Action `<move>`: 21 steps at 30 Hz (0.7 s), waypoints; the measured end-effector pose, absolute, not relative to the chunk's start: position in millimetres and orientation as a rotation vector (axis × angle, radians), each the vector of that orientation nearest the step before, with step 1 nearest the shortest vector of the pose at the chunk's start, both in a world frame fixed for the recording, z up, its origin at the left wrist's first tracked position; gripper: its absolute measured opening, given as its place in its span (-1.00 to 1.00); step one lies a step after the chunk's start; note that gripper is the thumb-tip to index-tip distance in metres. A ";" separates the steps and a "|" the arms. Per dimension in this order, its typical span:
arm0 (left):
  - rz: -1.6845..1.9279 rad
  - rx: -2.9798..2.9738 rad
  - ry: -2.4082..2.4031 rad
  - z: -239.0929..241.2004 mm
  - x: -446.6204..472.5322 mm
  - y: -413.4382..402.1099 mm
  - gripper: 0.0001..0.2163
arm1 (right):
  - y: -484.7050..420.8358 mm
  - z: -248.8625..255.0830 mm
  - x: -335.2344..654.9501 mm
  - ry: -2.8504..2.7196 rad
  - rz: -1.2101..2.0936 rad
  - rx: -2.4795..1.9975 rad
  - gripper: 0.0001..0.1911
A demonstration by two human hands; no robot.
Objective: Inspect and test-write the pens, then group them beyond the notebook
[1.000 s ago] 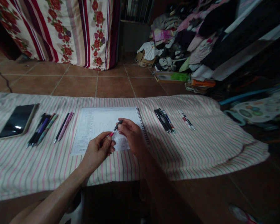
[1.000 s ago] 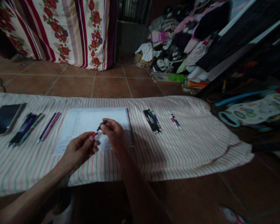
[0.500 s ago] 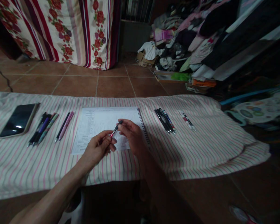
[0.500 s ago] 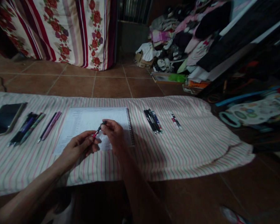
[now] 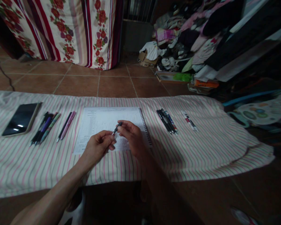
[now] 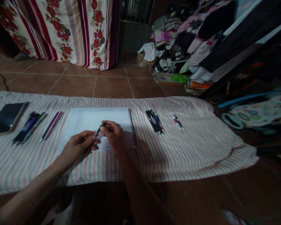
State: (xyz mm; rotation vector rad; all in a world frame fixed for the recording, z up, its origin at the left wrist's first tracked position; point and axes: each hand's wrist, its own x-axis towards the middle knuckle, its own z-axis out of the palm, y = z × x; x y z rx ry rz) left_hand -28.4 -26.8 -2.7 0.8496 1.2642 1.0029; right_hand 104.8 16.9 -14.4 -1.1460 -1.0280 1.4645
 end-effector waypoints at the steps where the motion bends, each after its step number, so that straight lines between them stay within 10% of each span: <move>1: 1.008 0.845 1.279 -3.2 -28.9 -26.5 -0.66 | 16.0 -12.7 104.8 -1.036 1.474 -1.138 -0.69; 21: 0.996 0.899 1.428 0.1 -29.1 -28.4 -0.76 | 16.7 -9.4 103.6 -0.993 1.463 -1.145 -0.67</move>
